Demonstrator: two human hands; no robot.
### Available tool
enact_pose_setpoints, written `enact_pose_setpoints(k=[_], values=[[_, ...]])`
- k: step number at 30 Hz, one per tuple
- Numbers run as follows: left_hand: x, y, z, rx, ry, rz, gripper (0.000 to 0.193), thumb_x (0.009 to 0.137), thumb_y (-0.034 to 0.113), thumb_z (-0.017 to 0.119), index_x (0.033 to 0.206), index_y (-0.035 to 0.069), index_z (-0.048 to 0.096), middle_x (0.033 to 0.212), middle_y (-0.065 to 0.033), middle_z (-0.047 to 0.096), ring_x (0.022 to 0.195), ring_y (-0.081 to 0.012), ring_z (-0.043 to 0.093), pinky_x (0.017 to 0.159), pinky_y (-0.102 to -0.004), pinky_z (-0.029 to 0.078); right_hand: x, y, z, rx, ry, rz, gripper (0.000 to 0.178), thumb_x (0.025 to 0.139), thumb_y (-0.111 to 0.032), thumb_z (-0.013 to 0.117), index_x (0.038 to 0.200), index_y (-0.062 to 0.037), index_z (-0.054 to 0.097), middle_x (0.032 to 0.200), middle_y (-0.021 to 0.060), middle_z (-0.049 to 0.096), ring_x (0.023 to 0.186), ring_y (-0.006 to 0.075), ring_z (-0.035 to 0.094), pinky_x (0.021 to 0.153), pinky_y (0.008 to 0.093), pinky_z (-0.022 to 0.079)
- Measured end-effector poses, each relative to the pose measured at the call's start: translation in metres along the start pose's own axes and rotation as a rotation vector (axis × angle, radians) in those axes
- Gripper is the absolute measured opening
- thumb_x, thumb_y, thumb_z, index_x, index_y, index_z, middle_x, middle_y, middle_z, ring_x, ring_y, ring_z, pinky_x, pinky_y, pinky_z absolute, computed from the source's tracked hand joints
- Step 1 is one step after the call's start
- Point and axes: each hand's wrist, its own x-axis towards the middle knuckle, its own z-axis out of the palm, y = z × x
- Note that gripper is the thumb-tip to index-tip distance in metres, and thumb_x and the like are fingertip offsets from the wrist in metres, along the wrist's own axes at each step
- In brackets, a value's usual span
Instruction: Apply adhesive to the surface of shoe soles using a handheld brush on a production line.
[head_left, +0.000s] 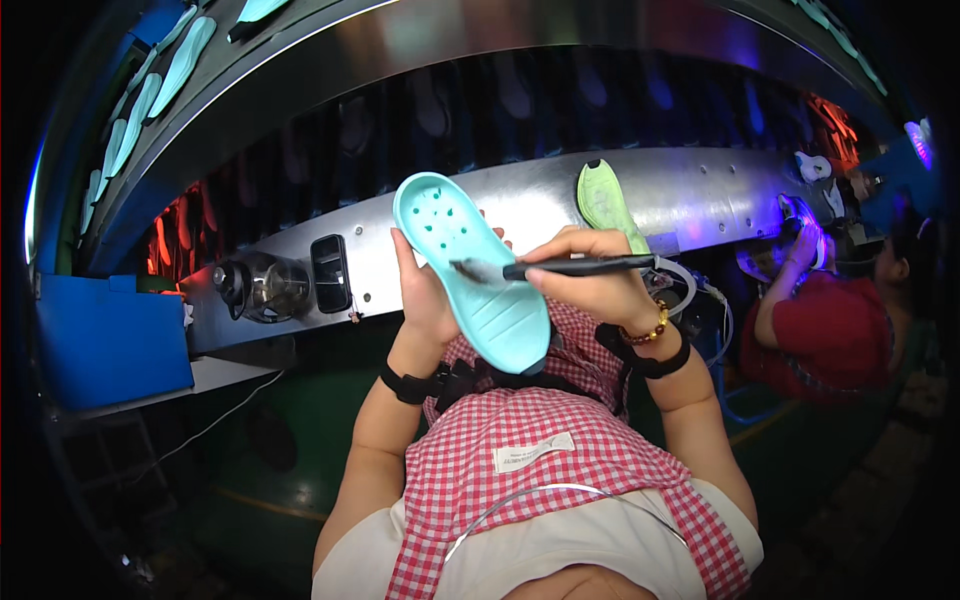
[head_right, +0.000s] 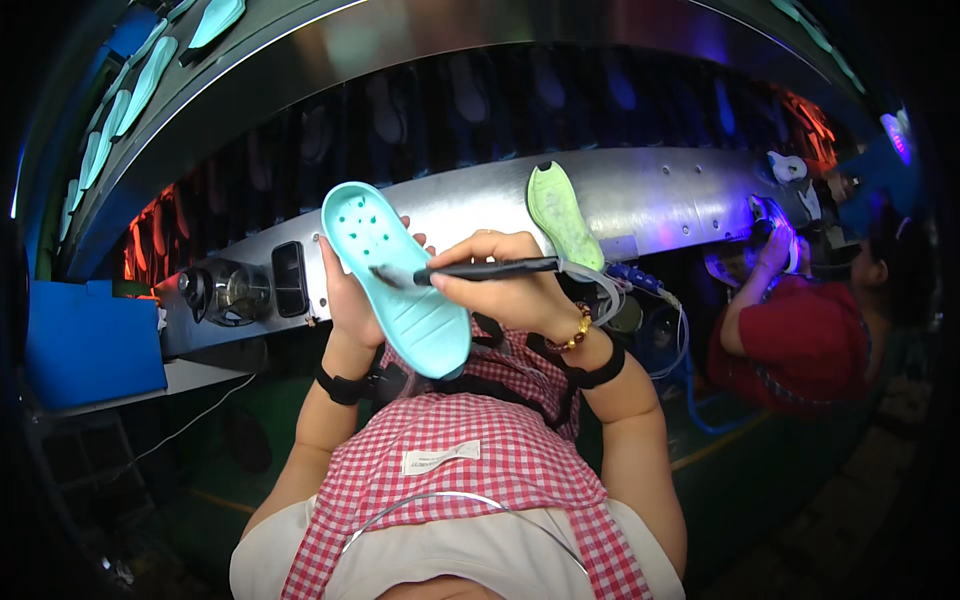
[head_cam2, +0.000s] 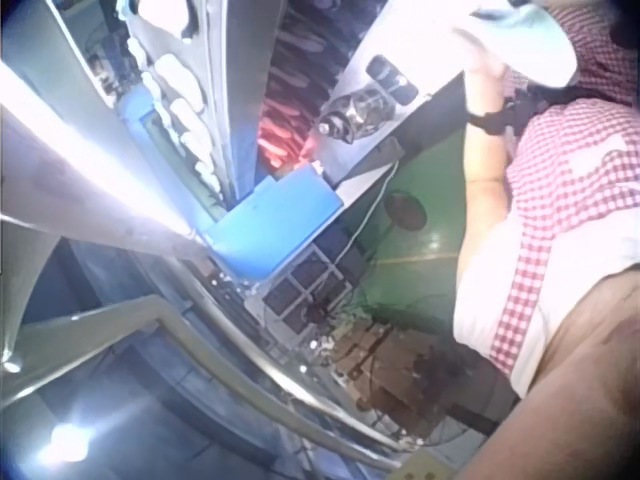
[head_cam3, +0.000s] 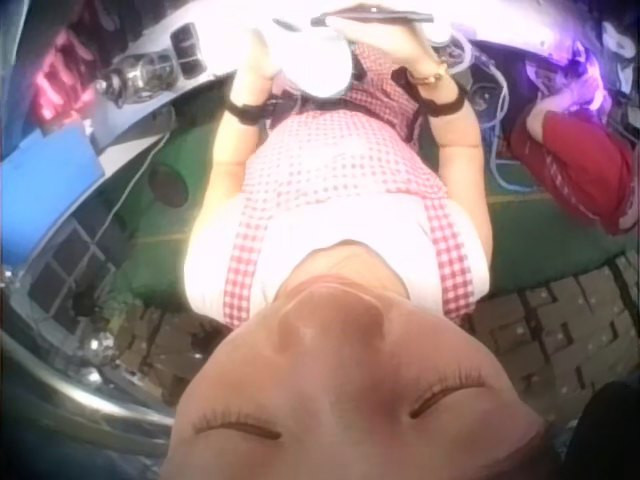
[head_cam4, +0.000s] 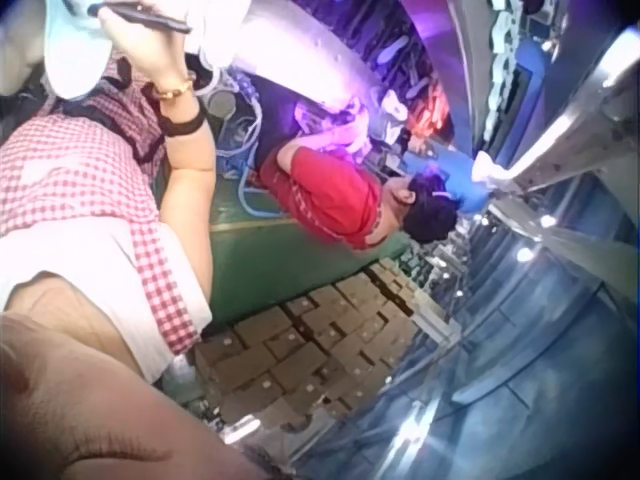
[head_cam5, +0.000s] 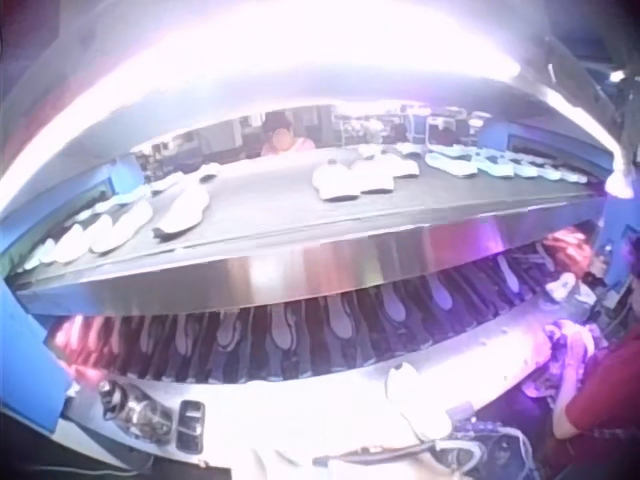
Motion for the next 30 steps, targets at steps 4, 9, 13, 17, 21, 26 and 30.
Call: enact_pose_setpoints(k=[4, 9, 13, 17, 21, 26, 30], values=[[0.002, 0.003, -0.011, 0.104, 0.274, 0.100, 0.079, 0.080, 0.069, 0.016, 0.118, 0.005, 0.044, 0.111, -0.0152, 0.053, 0.100, -0.0309, 0.052, 0.088, -0.0433, 0.042, -0.002, 0.004, 0.015, -0.352, -0.068, -0.453, 0.019, 0.066, -0.007, 0.067, 0.086, -0.0056, 0.064, 0.068, 0.0075, 0.061, 0.058, 0.0170, 0.057, 0.053, 0.0273, 0.042], [-0.002, 0.010, -0.021, 0.140, 0.272, 0.239, 0.082, 0.078, 0.071, 0.016, 0.116, 0.004, 0.045, 0.106, -0.0158, 0.055, 0.097, -0.0294, 0.053, 0.086, -0.0424, 0.043, -0.030, -0.010, -0.008, -0.341, -0.393, -0.324, 0.018, 0.064, -0.007, 0.068, 0.081, -0.0059, 0.065, 0.067, 0.0064, 0.061, 0.062, 0.0197, 0.059, 0.059, 0.0291, 0.045], [0.001, 0.003, 0.000, 0.165, 0.192, 0.218, 0.085, 0.077, 0.072, 0.016, 0.119, 0.004, 0.042, 0.104, -0.0150, 0.055, 0.095, -0.0287, 0.054, 0.086, -0.0417, 0.042, -0.006, -0.016, -0.004, -0.108, -0.129, -0.159, 0.019, 0.068, -0.006, 0.067, 0.087, -0.0040, 0.066, 0.074, 0.0095, 0.062, 0.063, 0.0157, 0.057, 0.059, 0.0244, 0.045], [0.002, 0.002, 0.003, 0.100, 0.118, 0.277, 0.087, 0.075, 0.074, 0.018, 0.120, 0.003, 0.041, 0.103, -0.0143, 0.055, 0.095, -0.0270, 0.053, 0.086, -0.0403, 0.042, -0.012, -0.012, 0.008, -0.114, -0.285, -0.304, 0.022, 0.067, -0.002, 0.068, 0.088, -0.0025, 0.065, 0.082, 0.0098, 0.064, 0.071, 0.0197, 0.060, 0.067, 0.0266, 0.046], [0.006, 0.019, 0.001, 0.131, 0.228, 0.405, 0.083, 0.077, 0.072, 0.021, 0.120, 0.003, 0.042, 0.107, -0.0135, 0.054, 0.099, -0.0277, 0.052, 0.088, -0.0410, 0.041, -0.012, -0.011, -0.012, -0.034, -0.212, -0.120, 0.022, 0.068, -0.003, 0.068, 0.091, -0.0037, 0.065, 0.079, 0.0079, 0.062, 0.069, 0.0135, 0.057, 0.064, 0.0249, 0.046], [0.005, 0.028, 0.002, 0.183, 0.110, 0.447, 0.079, 0.078, 0.070, 0.023, 0.124, 0.007, 0.040, 0.113, -0.0155, 0.051, 0.102, -0.0303, 0.049, 0.091, -0.0442, 0.039, -0.010, -0.002, -0.012, 0.008, -0.386, -0.213, 0.023, 0.068, -0.001, 0.068, 0.091, -0.0043, 0.066, 0.079, 0.0043, 0.063, 0.078, 0.0139, 0.056, 0.073, 0.0252, 0.044], [0.009, 0.037, 0.034, 0.199, 0.129, 0.452, 0.079, 0.077, 0.072, 0.023, 0.121, 0.008, 0.041, 0.112, -0.0157, 0.052, 0.099, -0.0273, 0.052, 0.087, -0.0402, 0.043, 0.001, 0.005, -0.022, 0.403, -0.301, -0.014, 0.021, 0.070, 0.000, 0.065, 0.091, -0.0014, 0.064, 0.103, 0.0146, 0.058, 0.096, 0.0177, 0.054, 0.085, 0.0277, 0.042]])
